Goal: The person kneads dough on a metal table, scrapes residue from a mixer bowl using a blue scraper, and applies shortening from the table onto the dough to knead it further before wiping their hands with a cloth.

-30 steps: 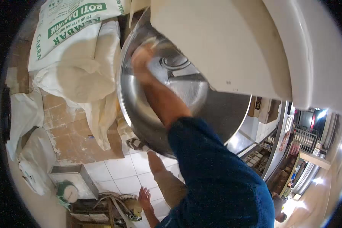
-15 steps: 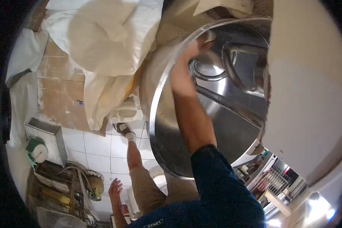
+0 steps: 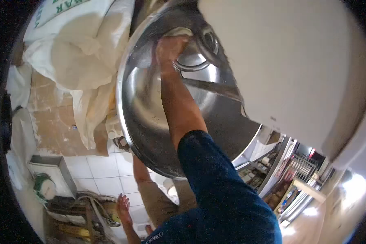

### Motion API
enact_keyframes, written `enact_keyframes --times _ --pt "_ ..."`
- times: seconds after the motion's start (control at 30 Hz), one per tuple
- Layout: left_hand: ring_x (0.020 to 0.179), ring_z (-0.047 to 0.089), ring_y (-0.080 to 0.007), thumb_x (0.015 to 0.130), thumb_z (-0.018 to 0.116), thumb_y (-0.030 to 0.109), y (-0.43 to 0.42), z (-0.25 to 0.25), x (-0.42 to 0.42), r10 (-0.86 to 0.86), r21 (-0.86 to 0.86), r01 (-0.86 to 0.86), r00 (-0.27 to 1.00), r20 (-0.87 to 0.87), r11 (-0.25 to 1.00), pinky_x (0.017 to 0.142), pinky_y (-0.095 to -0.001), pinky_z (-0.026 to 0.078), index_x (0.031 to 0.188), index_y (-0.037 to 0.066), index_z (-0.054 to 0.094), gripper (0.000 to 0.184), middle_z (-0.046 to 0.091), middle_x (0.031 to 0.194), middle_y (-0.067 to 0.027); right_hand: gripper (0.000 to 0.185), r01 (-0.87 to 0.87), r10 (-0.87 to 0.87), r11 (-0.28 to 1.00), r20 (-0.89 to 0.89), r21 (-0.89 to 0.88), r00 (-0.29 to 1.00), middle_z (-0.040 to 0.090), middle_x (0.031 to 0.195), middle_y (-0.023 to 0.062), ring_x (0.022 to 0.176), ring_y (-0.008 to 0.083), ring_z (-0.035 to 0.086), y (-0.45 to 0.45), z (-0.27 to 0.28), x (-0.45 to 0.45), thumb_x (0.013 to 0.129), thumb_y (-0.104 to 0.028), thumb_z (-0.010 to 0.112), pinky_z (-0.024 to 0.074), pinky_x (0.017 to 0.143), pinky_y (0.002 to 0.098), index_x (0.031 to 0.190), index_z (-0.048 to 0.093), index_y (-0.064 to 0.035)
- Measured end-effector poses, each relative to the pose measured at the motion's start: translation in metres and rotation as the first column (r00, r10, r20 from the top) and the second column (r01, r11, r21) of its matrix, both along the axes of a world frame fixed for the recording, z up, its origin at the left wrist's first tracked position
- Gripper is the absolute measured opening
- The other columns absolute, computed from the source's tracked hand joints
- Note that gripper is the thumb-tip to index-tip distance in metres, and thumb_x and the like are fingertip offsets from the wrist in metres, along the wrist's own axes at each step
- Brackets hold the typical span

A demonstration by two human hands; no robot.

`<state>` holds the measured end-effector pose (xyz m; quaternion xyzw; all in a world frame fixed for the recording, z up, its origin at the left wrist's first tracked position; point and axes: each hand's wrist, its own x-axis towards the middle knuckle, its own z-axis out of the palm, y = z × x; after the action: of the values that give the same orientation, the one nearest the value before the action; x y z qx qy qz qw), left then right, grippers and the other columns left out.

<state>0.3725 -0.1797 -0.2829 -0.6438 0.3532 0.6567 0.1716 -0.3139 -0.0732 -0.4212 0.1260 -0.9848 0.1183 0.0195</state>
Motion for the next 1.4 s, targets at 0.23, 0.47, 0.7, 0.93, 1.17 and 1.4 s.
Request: enact_keyframes --times 0.23,0.47,0.7,0.93,1.17,1.4 --pt "0.115 0.059 -0.0216 0.103 0.054 0.037 0.005 -0.016 0.022 -0.007 0.020 0.006 1.000 0.022 1.000 0.102 -0.0361 0.044 0.144 0.006 0.051 0.052 0.061 0.130 -0.0121 0.033 -0.250 0.257 0.964 -0.076 0.087 0.963 0.067 0.077 0.0196 0.064 0.0297 0.066 0.000 0.003 0.050 0.083 -0.022 0.068 0.0500 0.053 0.0428 0.107 0.068 0.0017" --pt "0.118 0.058 -0.0249 0.103 0.052 0.038 0.006 0.013 0.014 -0.039 -0.050 0.039 0.999 0.012 0.998 0.104 -0.0408 0.040 0.143 0.010 0.052 0.049 0.061 0.130 -0.0121 0.045 -0.195 0.175 0.972 -0.148 -0.133 0.973 0.060 0.104 0.0339 0.098 0.0440 0.064 -0.017 0.002 0.039 0.086 -0.014 0.060 0.0527 0.081 0.0493 0.118 0.051 0.0163" --pt "0.115 0.059 -0.0218 0.101 0.057 0.038 0.023 0.002 0.034 0.009 -0.003 -0.009 0.998 0.070 1.000 0.104 -0.0385 0.040 0.143 0.010 0.052 0.050 0.061 0.128 -0.0093 0.058 -0.065 0.062 0.997 -0.080 -0.044 0.995 0.057 0.109 0.0305 0.109 0.0463 0.057 -0.039 0.010 0.023 0.074 -0.014 0.075 0.0472 0.095 0.0511 0.115 0.048 0.0152" --pt "0.119 0.058 -0.0242 0.101 0.056 0.042 0.019 0.012 0.037 -0.045 0.043 0.046 0.999 -0.025 0.998 0.105 -0.0398 0.040 0.146 0.011 0.049 0.055 0.060 0.133 -0.0113 0.050 -0.201 0.204 0.979 0.126 -0.034 0.971 0.056 0.124 0.0291 0.111 0.0488 0.057 -0.015 0.046 0.037 0.080 -0.023 0.069 0.0478 0.093 0.0557 0.117 0.054 0.0079" --pt "0.120 0.057 -0.0241 0.101 0.055 0.040 0.009 -0.024 0.081 -0.004 -0.001 0.003 0.999 -0.055 1.000 0.106 -0.0403 0.039 0.145 0.012 0.050 0.052 0.059 0.134 -0.0114 0.039 -0.239 0.241 0.970 0.262 -0.039 0.935 0.065 0.095 0.0281 0.091 0.0431 0.064 -0.012 0.016 0.065 0.083 -0.022 0.063 0.0506 0.087 0.0496 0.106 0.063 0.0091" --pt "0.119 0.057 -0.0242 0.103 0.051 0.037 -0.007 -0.007 0.036 -0.048 -0.026 0.048 0.999 -0.021 0.999 0.105 -0.0399 0.040 0.145 0.012 0.050 0.049 0.061 0.132 -0.0109 0.066 -0.552 0.250 0.829 0.940 -0.084 0.232 0.066 0.114 0.0286 0.100 0.0417 0.066 0.082 0.133 0.188 0.087 -0.050 0.063 0.0524 0.091 0.0454 0.119 0.061 0.0074"
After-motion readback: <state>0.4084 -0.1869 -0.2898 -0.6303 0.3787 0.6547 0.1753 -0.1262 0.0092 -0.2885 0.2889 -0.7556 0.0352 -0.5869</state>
